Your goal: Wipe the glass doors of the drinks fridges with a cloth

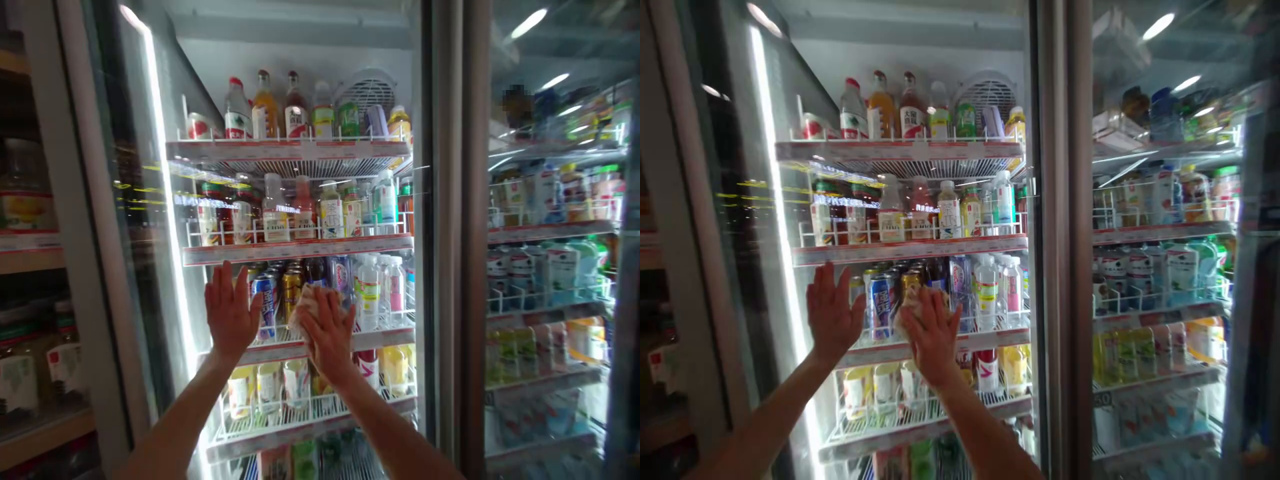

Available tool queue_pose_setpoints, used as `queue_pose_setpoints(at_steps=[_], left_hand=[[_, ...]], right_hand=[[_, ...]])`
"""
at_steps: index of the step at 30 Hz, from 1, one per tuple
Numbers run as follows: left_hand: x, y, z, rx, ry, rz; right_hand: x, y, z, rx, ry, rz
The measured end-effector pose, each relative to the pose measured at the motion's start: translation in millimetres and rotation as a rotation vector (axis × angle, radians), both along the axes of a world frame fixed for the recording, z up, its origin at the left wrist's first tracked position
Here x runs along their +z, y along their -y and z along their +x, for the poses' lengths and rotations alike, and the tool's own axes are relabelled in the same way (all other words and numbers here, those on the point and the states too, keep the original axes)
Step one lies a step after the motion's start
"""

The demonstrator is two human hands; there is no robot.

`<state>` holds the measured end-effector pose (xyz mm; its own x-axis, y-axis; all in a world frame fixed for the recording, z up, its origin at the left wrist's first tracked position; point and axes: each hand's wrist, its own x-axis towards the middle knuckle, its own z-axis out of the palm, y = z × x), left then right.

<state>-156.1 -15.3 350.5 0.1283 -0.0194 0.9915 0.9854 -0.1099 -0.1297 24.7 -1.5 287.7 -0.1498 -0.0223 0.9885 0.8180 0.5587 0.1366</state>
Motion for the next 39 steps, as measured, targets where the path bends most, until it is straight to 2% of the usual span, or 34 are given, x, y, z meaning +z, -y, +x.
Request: queue_pose_setpoints(at_steps=[2, 4, 6, 8, 10, 13, 15, 17, 20, 22, 23, 24, 26, 28, 30, 33, 35, 37, 39], left_hand=[[0.0, 0, 1, -0.003, 0.004, -0.004], [-0.2, -1, 1, -0.010, 0.002, 0.001], [-0.5, -1, 2, -0.016, 0.002, 0.004], [-0.7, -2, 2, -0.014, 0.000, 0.003], [-0.7, -2, 2, -0.009, -0.001, 0.013], [-0.3, -1, 1, -0.014, -0.010, 0.024], [0.1, 0, 1, -0.014, -0.014, 0.021], [0.4, 0, 1, -0.005, -0.017, 0.019], [0.1, -1, 1, 0.008, -0.017, 0.027], [-0.4, -2, 0, 0.016, -0.018, 0.034], [-0.6, -2, 0, 0.020, -0.020, 0.037], [-0.7, -2, 0, 0.024, -0.025, 0.040], [-0.8, -1, 0, 0.033, -0.032, 0.041], [-0.7, 0, 0, 0.035, -0.029, 0.036], [-0.5, 1, 1, 0.030, -0.018, 0.022], [-0.4, 1, 2, 0.030, -0.010, 0.018], [-0.2, 0, 2, 0.037, -0.019, 0.029], [-0.1, 0, 2, 0.042, -0.028, 0.039], [0.0, 0, 1, 0.045, -0.035, 0.040]], right_hand=[[9.0, -6, 29, 0.006, 0.102, 0.042], [16.5, -13, 72, -0.013, 0.097, 0.080], [19.1, -21, 112, -0.061, -0.065, 0.126], [13.7, -23, 131, -0.104, -0.238, 0.144], [0.0, -18, 120, -0.090, -0.241, 0.080], [-22.9, -4, 76, -0.013, -0.022, -0.026], [-26.6, -2, 62, 0.022, 0.134, -0.013], [-16.9, -9, 73, -0.013, 0.144, 0.049], [8.9, -26, 107, -0.137, -0.154, 0.149], [18.3, -30, 108, -0.156, -0.321, 0.167], [18.5, -28, 100, -0.130, -0.317, 0.152], [16.3, -25, 88, -0.091, -0.250, 0.128], [11.4, -17, 66, -0.006, 0.026, 0.078], [17.1, -16, 64, 0.017, 0.230, 0.071], [39.3, -23, 84, -0.050, 0.153, 0.101], [82.5, -38, 118, -0.163, -0.268, 0.148], [95.8, -39, 114, -0.150, -0.345, 0.171], [91.6, -33, 92, -0.106, -0.158, 0.157], [82.0, -27, 73, -0.075, 0.160, 0.142]])
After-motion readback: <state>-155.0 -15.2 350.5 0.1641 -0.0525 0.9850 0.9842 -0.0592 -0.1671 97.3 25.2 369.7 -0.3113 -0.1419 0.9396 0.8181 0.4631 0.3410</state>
